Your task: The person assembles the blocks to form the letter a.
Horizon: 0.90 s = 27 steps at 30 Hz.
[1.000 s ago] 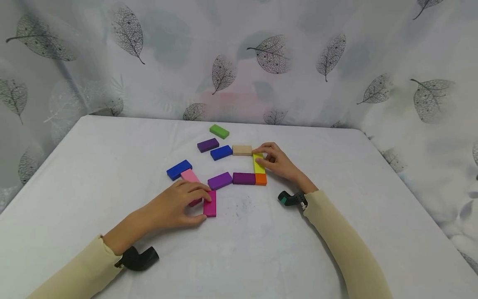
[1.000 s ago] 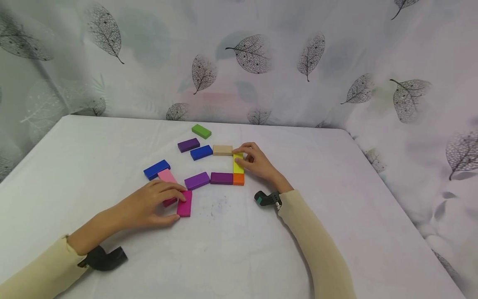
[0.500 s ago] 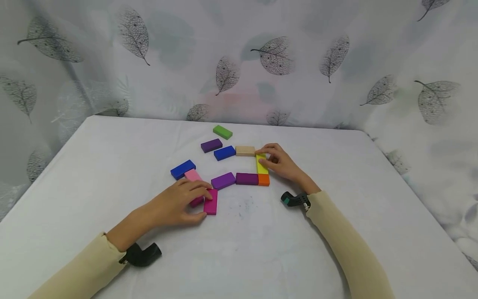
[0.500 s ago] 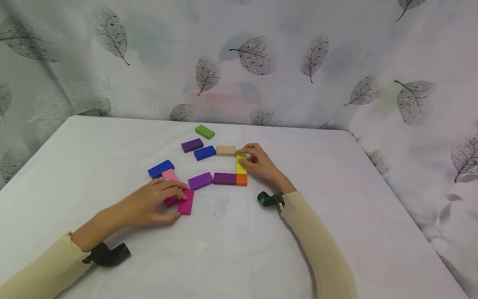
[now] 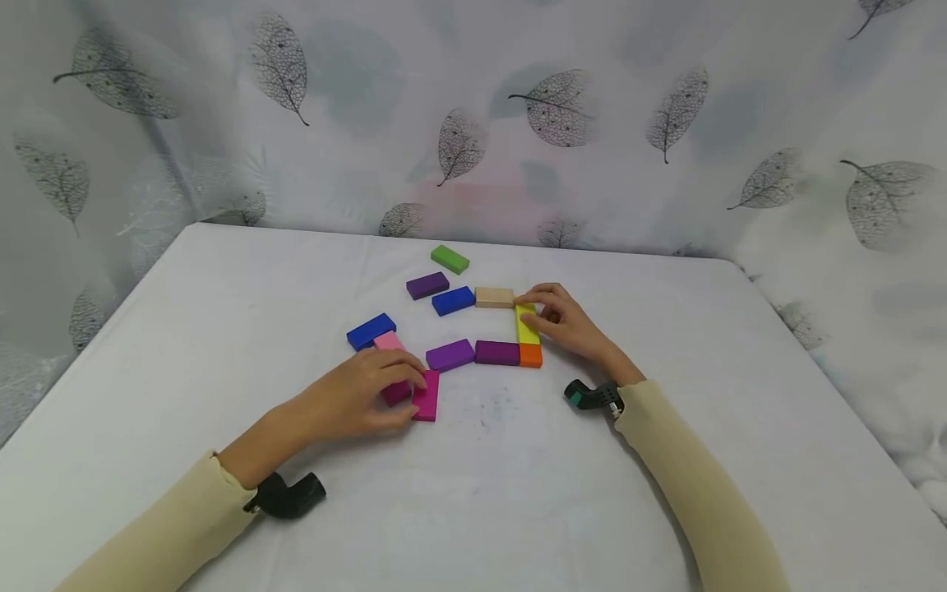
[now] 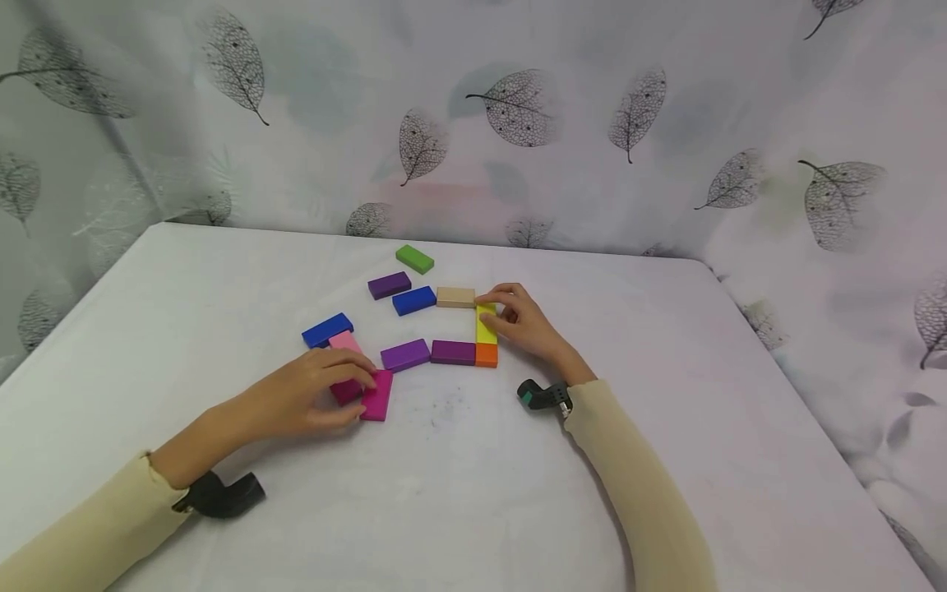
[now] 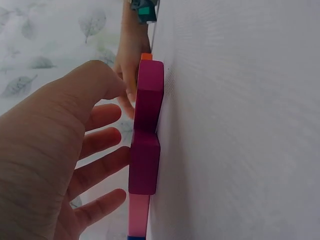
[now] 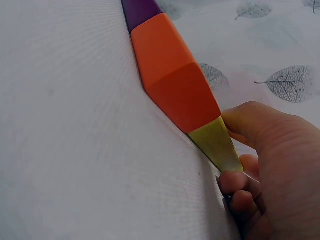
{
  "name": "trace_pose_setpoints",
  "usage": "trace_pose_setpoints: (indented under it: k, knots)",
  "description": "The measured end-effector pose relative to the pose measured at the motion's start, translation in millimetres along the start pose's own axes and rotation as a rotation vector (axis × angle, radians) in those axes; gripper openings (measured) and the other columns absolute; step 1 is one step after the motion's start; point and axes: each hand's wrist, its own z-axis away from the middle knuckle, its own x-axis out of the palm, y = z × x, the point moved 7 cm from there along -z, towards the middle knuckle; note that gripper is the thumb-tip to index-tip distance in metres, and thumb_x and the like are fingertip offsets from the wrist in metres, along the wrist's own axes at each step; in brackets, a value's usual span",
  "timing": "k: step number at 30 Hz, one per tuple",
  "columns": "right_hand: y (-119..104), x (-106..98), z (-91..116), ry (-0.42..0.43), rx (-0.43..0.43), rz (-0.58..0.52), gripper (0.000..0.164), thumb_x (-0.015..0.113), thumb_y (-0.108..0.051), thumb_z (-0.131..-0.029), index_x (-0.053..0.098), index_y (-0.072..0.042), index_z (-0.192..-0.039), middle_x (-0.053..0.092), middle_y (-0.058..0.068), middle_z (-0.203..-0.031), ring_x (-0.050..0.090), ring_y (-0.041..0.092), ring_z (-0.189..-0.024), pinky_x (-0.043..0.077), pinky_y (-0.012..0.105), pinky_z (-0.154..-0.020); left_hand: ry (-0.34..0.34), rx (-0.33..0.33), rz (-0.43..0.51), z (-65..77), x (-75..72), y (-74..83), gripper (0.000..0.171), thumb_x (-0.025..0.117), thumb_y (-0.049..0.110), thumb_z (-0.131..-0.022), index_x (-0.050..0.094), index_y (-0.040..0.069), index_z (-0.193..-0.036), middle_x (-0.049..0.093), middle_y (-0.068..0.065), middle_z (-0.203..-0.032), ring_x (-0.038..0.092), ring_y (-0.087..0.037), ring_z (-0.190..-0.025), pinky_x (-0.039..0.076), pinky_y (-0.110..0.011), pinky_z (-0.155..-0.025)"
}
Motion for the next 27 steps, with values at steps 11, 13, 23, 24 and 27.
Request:
trace_pose_setpoints:
  k: [11,13,23,24,27]
  knots:
    - [-2.5,-0.9,1.3,0.005,-0.023,-0.005,0.033,0.058,-0.005,-0.096,0.059,0.007,-0.127,0.043,0.025,-0.131,0.042,0.025,-0.08,0.036,0.026,-0.071,0.086,-0.002,-0.032,0.8,-11.0,-8.6,0.018,0.076,0.013,-0.081,0.07,0.009,-0.098,0.064,-0.001,-0.105,0.06,-0.015,-0.099,0.054,-0.035,-0.083]
    - [-2.8,-0.6,2.0,0.003,-0.019,-0.009,0.033,0.058,-0.005,-0.096,0.059,0.007,-0.127,0.044,0.026,-0.132,0.042,0.025,-0.081,0.036,0.026,-0.071,0.111,0.019,-0.028,1.4,-12.2,-9.9,0.017,0.075,0.01,-0.081,0.07,0.008,-0.098,0.064,0.0,-0.103,0.061,-0.014,-0.096,0.054,-0.034,-0.081]
    - [-4.8,-0.4,3.8,-0.002,0.006,-0.012,0.034,0.058,-0.006,-0.097,0.058,0.006,-0.128,0.043,0.025,-0.133,0.043,0.027,-0.083,0.036,0.029,-0.073,0.159,-0.041,-0.082,5.5,-18.8,-23.7,0.018,0.072,0.005,-0.081,0.071,0.011,-0.098,0.065,0.001,-0.105,0.062,-0.017,-0.101,0.049,-0.041,-0.086]
    - [-4.5,-0.4,3.7,-0.003,0.006,-0.012,0.034,0.058,-0.006,-0.097,0.058,0.006,-0.128,0.043,0.025,-0.133,0.043,0.027,-0.083,0.037,0.029,-0.073,0.153,-0.066,-0.092,6.3,-19.4,-26.9,0.017,0.072,0.005,-0.081,0.071,0.011,-0.098,0.065,0.0,-0.106,0.062,-0.019,-0.102,0.048,-0.042,-0.087]
    - [-3.1,-0.6,2.8,-0.006,0.002,-0.009,0.034,0.058,-0.007,-0.097,0.058,0.006,-0.129,0.043,0.025,-0.134,0.043,0.026,-0.082,0.037,0.029,-0.073,0.145,-0.131,-0.114,8.8,-21.6,-36.4,0.019,0.072,0.006,-0.082,0.07,0.01,-0.1,0.065,-0.005,-0.109,0.061,-0.026,-0.106,0.047,-0.049,-0.091]
